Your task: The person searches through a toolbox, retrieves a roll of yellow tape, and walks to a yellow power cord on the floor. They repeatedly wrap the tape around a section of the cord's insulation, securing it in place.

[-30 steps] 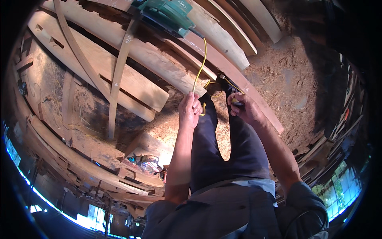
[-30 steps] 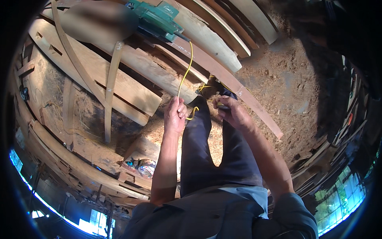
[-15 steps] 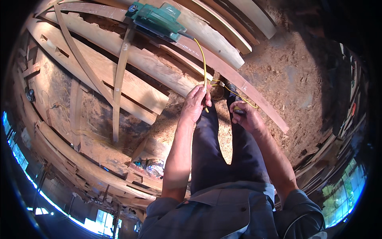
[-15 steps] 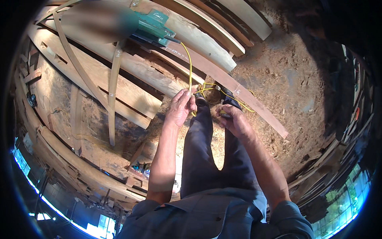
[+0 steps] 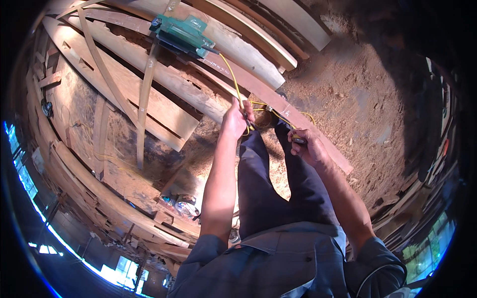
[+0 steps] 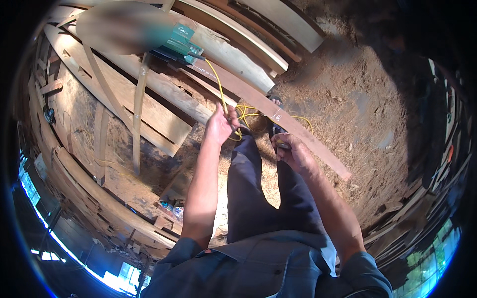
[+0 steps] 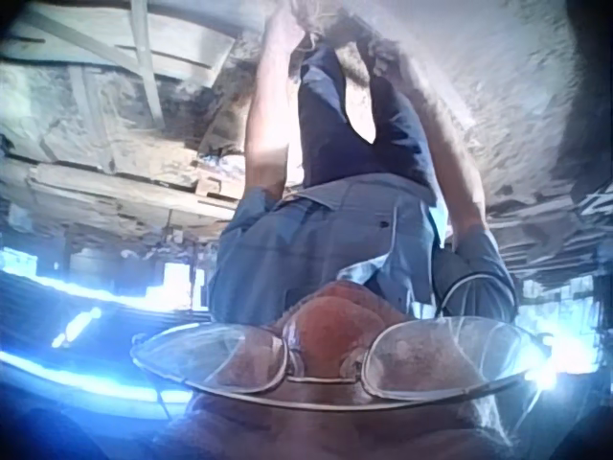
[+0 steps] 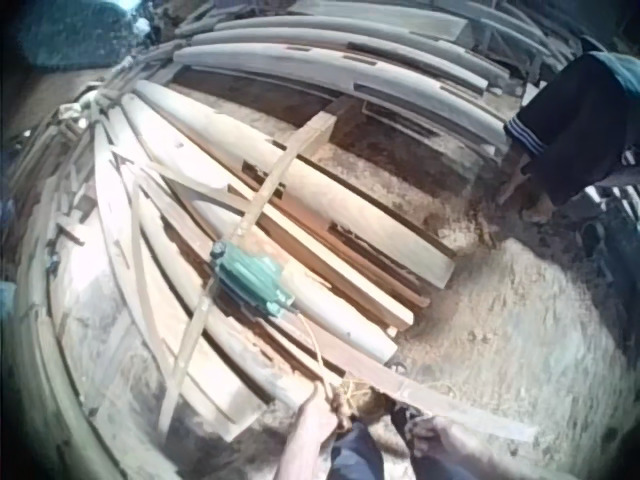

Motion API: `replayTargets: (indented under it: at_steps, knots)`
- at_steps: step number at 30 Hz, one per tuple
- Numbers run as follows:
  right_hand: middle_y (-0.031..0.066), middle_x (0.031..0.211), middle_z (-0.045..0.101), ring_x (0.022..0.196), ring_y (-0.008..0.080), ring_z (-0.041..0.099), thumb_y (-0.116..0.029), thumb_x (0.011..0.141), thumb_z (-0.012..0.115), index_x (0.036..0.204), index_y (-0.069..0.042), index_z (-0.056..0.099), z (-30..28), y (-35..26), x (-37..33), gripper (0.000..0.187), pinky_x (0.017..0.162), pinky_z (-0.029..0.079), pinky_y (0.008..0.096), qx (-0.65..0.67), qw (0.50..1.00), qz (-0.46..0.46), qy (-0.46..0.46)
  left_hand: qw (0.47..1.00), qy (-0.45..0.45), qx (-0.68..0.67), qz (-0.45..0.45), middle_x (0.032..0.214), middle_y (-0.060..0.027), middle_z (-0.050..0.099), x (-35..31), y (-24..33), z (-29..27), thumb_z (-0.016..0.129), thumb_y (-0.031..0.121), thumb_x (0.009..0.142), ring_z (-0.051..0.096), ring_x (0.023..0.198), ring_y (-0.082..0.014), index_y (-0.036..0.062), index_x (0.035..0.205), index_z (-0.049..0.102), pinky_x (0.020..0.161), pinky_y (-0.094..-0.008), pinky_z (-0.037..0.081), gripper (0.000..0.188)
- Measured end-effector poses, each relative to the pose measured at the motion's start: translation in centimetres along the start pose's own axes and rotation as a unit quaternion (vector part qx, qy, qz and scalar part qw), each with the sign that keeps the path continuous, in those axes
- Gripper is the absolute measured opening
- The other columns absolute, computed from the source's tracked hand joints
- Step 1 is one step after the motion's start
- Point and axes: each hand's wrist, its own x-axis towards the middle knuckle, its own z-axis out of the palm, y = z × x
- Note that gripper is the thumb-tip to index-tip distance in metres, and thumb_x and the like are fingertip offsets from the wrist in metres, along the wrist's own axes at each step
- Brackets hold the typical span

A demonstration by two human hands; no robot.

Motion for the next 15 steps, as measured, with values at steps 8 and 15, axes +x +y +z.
replayTargets:
  at_steps: [8,15]
  knots:
    - [0.007,0.092,0.059,0.066,0.0105,0.05,-0.022,0.097,0.053,0.106,-0.003,0.059,1.8,-3.6,-1.2,0.021,0.064,0.047,0.0282,-0.032,0.997,0.005,-0.064,0.949,0.14,0.262,0.111,0.097,-0.0113,0.067,-4.3,-4.5,0.7,0.059,0.039,0.099,0.065,0.076,-0.0226,0.0053,0.119,0.065,0.072,-0.0382,0.053,0.04]
    - [0.0052,0.093,0.06,0.067,0.0075,0.049,-0.021,0.095,0.056,0.101,-0.002,0.061,5.0,-2.0,-3.8,0.021,0.062,0.045,0.024,-0.295,0.943,-0.099,-0.118,0.759,0.265,0.557,0.206,0.117,-0.0283,0.065,-12.9,-8.1,5.9,0.054,0.04,0.1,0.063,0.108,-0.0451,0.0006,0.13,0.057,0.091,-0.0454,0.051,0.05]
